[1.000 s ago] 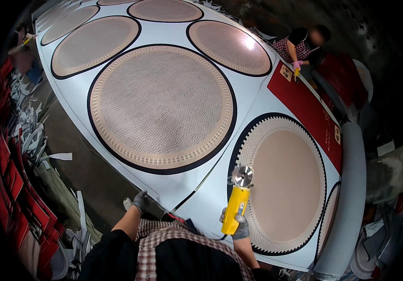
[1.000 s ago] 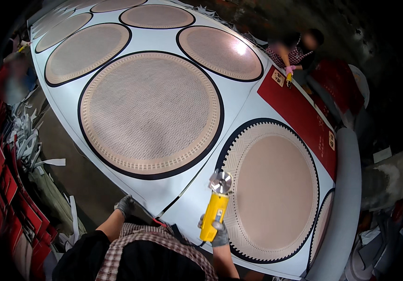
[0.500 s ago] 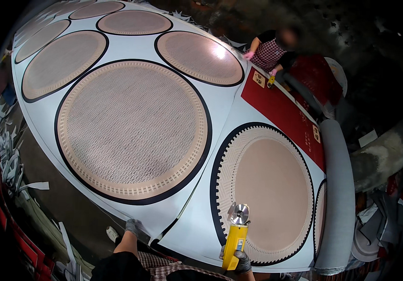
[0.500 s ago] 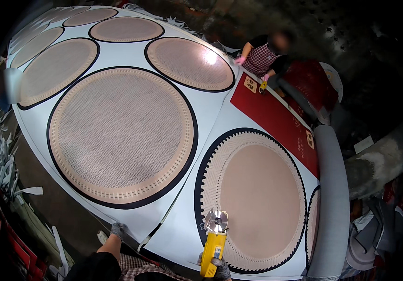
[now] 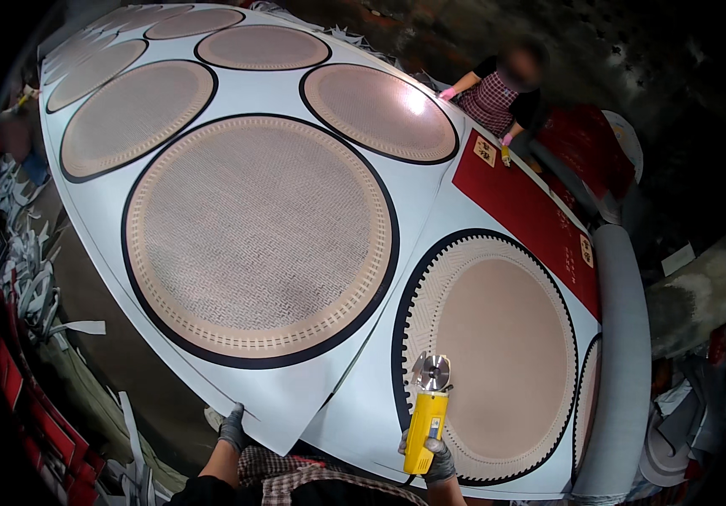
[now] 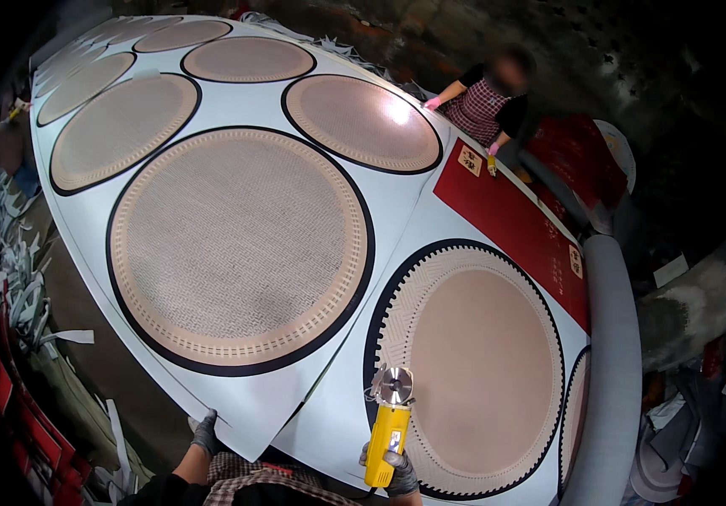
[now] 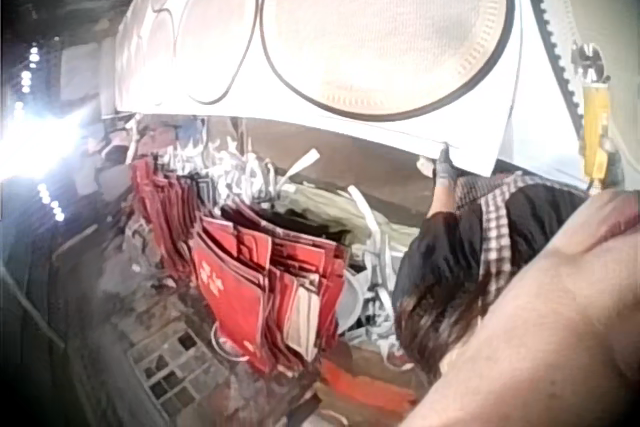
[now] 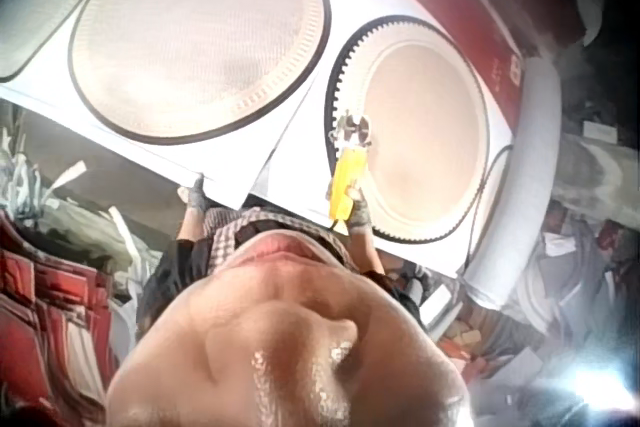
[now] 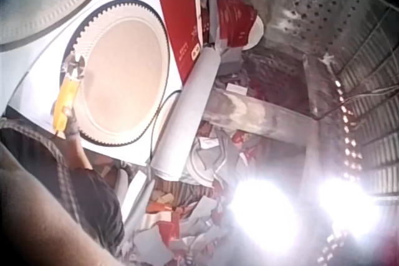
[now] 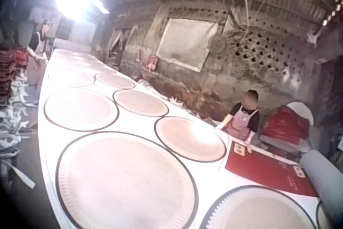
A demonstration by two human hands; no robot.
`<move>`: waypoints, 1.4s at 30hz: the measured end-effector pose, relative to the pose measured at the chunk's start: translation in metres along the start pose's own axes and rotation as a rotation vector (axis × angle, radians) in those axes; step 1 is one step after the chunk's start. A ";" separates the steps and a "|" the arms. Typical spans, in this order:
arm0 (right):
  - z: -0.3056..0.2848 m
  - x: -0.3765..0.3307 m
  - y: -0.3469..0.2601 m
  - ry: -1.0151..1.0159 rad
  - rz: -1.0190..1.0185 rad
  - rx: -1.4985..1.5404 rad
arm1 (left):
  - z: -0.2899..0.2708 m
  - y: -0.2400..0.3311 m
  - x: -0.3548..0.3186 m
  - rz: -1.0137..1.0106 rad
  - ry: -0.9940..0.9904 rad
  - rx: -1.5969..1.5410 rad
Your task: The person unrolls a large sheet of material containing circular patterns, then uses an electric rotary cutter to cut along the black outlines of the circles, removing the excess material by hand.
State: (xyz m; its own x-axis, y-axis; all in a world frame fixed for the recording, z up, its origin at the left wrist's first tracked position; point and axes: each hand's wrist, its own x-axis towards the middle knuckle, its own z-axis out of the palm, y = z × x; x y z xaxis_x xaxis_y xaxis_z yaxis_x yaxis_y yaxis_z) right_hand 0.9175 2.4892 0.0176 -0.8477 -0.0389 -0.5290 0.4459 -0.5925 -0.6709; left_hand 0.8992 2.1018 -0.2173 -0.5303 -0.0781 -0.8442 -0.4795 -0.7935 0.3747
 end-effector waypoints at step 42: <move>-0.007 0.015 -0.049 -0.156 -0.416 0.171 | 0.240 0.161 -0.212 0.476 -0.407 0.176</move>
State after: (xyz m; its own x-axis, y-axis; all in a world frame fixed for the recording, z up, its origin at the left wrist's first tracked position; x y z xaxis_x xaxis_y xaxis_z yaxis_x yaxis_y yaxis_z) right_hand 0.8847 2.5231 0.0391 -0.9831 0.1169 -0.1408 0.0172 -0.7067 -0.7073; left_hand 0.7665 2.1360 0.1139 -0.9189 -0.1347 -0.3708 -0.2158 -0.6152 0.7583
